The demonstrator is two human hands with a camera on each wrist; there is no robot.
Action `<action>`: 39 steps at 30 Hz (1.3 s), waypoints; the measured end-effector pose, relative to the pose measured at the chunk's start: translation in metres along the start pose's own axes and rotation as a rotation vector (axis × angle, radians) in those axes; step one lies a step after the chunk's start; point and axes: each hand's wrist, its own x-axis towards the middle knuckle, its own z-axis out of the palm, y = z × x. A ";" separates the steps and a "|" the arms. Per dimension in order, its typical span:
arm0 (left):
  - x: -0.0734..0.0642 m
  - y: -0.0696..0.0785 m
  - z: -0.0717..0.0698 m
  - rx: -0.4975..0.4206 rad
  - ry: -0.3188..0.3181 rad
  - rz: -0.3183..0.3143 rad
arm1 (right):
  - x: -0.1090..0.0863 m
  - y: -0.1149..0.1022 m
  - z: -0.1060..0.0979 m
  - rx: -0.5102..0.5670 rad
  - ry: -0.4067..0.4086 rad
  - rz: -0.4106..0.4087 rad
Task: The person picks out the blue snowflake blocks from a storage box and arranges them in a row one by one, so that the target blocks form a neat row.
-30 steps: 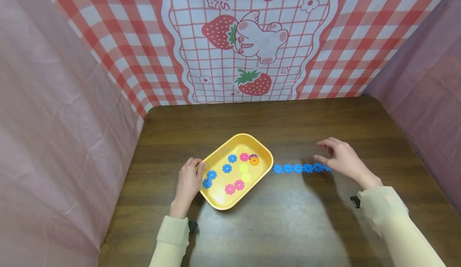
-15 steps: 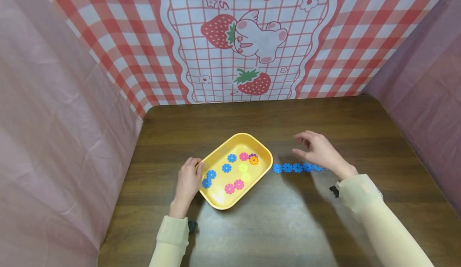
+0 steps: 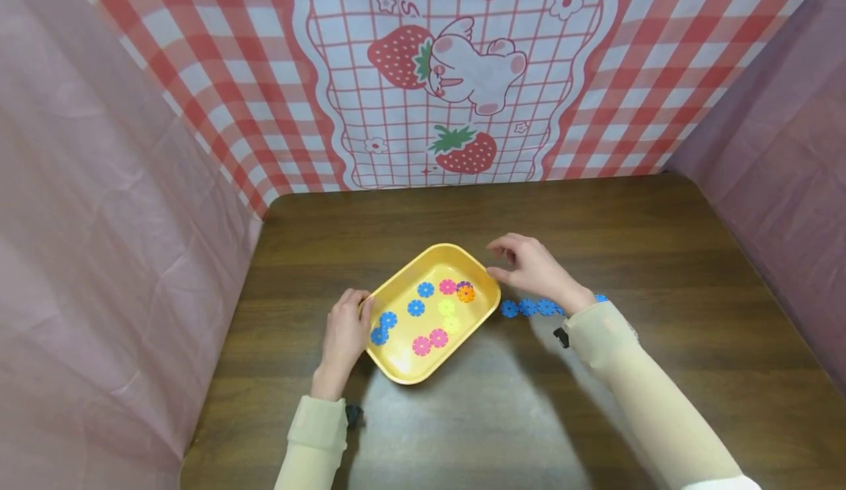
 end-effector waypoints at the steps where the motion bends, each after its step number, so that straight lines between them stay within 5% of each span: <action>1: 0.000 0.000 0.000 0.000 0.001 0.000 | 0.002 -0.002 0.003 0.010 -0.004 -0.003; 21: 0.000 0.000 0.000 -0.001 -0.009 0.003 | 0.035 -0.027 0.058 0.078 -0.124 -0.014; 39: 0.000 -0.001 0.000 -0.007 0.006 0.012 | 0.049 -0.032 0.099 -0.008 -0.220 0.005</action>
